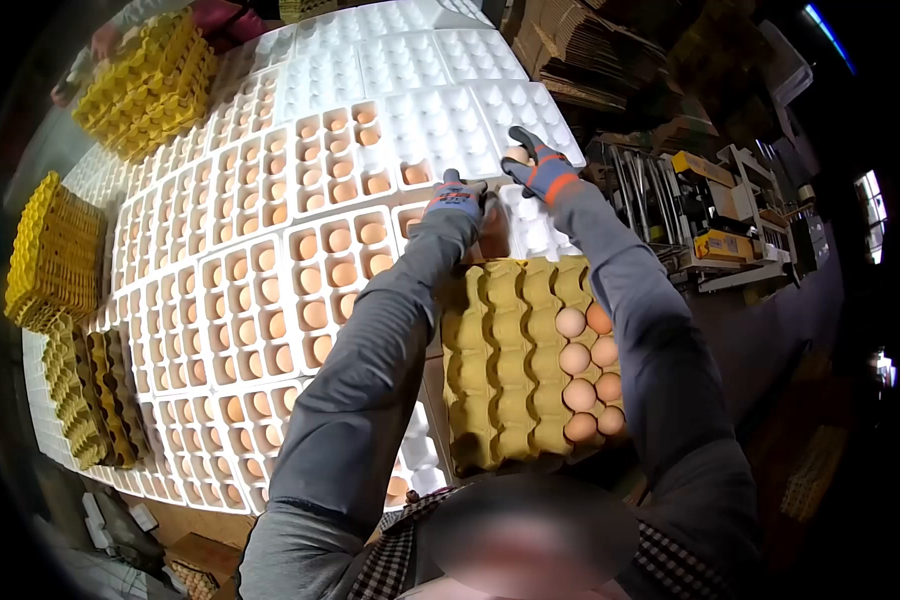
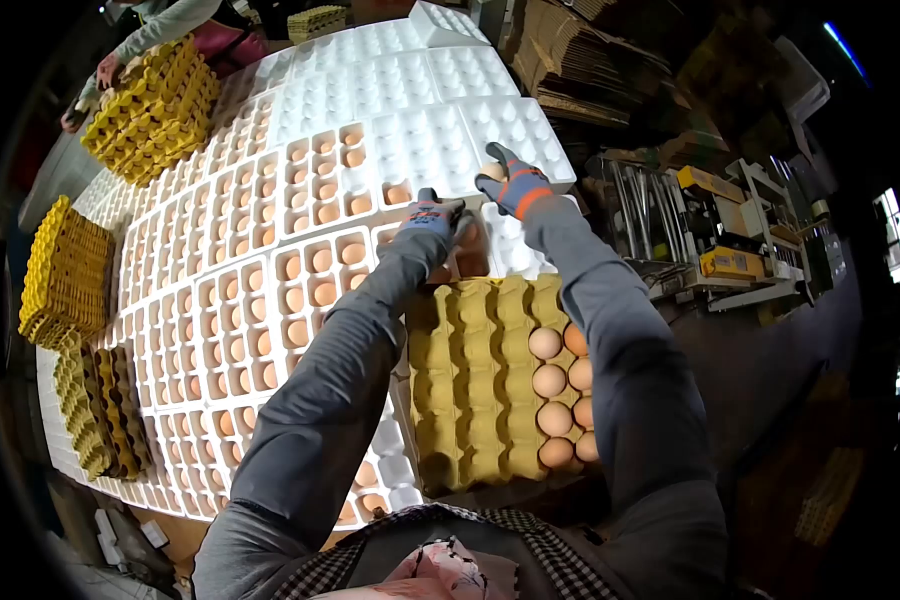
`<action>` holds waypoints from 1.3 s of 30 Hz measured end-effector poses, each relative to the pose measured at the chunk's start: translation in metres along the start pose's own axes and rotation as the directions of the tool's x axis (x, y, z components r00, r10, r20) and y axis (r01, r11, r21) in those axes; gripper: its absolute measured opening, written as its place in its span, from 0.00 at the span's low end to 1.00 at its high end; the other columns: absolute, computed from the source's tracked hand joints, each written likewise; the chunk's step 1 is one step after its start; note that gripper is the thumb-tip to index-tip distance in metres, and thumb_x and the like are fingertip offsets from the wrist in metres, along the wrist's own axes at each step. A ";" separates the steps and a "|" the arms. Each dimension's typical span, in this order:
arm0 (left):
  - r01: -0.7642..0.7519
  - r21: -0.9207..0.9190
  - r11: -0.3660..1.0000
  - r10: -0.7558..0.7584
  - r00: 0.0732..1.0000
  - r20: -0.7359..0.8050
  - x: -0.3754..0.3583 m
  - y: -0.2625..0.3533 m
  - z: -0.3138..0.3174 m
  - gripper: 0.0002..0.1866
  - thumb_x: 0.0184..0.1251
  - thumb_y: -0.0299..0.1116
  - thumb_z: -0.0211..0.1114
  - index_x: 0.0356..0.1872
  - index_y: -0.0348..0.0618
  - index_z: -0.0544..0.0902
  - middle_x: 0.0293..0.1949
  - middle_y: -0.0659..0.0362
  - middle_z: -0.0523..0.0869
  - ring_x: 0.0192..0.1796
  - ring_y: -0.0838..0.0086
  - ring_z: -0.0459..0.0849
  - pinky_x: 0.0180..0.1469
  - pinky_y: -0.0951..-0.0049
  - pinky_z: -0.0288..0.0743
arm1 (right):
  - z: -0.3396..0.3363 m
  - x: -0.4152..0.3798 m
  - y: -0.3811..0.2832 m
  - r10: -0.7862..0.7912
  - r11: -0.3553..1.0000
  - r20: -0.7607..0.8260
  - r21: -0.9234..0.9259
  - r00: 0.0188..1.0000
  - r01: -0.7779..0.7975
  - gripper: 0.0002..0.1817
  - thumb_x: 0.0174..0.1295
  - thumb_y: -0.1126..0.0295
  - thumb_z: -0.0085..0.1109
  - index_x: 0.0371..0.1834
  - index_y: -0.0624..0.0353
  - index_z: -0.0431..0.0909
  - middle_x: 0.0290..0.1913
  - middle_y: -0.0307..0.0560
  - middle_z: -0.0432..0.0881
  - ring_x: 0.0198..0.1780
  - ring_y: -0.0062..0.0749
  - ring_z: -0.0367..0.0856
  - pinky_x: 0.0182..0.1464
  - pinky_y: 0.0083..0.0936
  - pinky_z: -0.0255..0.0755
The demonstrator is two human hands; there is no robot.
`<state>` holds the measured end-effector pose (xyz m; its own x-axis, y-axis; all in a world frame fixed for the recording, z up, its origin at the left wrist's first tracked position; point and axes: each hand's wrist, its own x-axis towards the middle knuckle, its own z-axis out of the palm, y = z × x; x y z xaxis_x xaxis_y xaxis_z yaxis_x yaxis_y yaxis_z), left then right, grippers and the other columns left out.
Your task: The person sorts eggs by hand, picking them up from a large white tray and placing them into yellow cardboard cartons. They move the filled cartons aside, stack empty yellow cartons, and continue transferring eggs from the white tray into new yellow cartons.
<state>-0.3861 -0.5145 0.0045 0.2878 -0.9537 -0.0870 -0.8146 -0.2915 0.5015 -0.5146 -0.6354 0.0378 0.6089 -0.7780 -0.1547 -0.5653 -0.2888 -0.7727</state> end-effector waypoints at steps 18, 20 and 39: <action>-0.098 0.164 0.982 0.137 0.959 -0.247 0.110 -0.060 0.012 0.27 0.68 0.51 0.50 0.66 0.53 0.70 0.67 0.56 0.70 0.69 0.57 0.66 0.71 0.55 0.52 | -0.077 -0.064 -0.002 -0.280 0.886 -0.149 0.341 0.948 0.316 0.25 0.63 0.67 0.61 0.65 0.56 0.71 0.61 0.43 0.74 0.60 0.24 0.73 0.57 0.21 0.70; -0.314 -0.056 0.948 0.275 0.894 -0.354 0.093 -0.036 0.014 0.29 0.67 0.51 0.54 0.66 0.51 0.69 0.65 0.55 0.72 0.69 0.58 0.66 0.71 0.55 0.52 | -0.117 -0.141 0.016 -0.414 0.908 -0.121 0.016 0.902 0.418 0.25 0.63 0.69 0.60 0.65 0.55 0.72 0.62 0.45 0.73 0.61 0.27 0.73 0.59 0.24 0.69; -0.397 -0.263 0.879 0.409 0.912 -0.010 -0.186 0.122 0.016 0.22 0.61 0.42 0.63 0.52 0.40 0.78 0.51 0.52 0.79 0.53 0.59 0.80 0.56 0.63 0.73 | -0.098 -0.231 0.046 0.156 0.905 0.020 -0.403 0.988 -0.135 0.28 0.60 0.48 0.57 0.58 0.52 0.77 0.51 0.49 0.82 0.49 0.25 0.80 0.53 0.24 0.74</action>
<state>-0.5467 -0.3740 0.0683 -0.0657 -0.9887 0.1346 -0.6978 0.1420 0.7021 -0.7362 -0.5237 0.0988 0.5243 -0.8023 -0.2852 -0.8179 -0.3814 -0.4308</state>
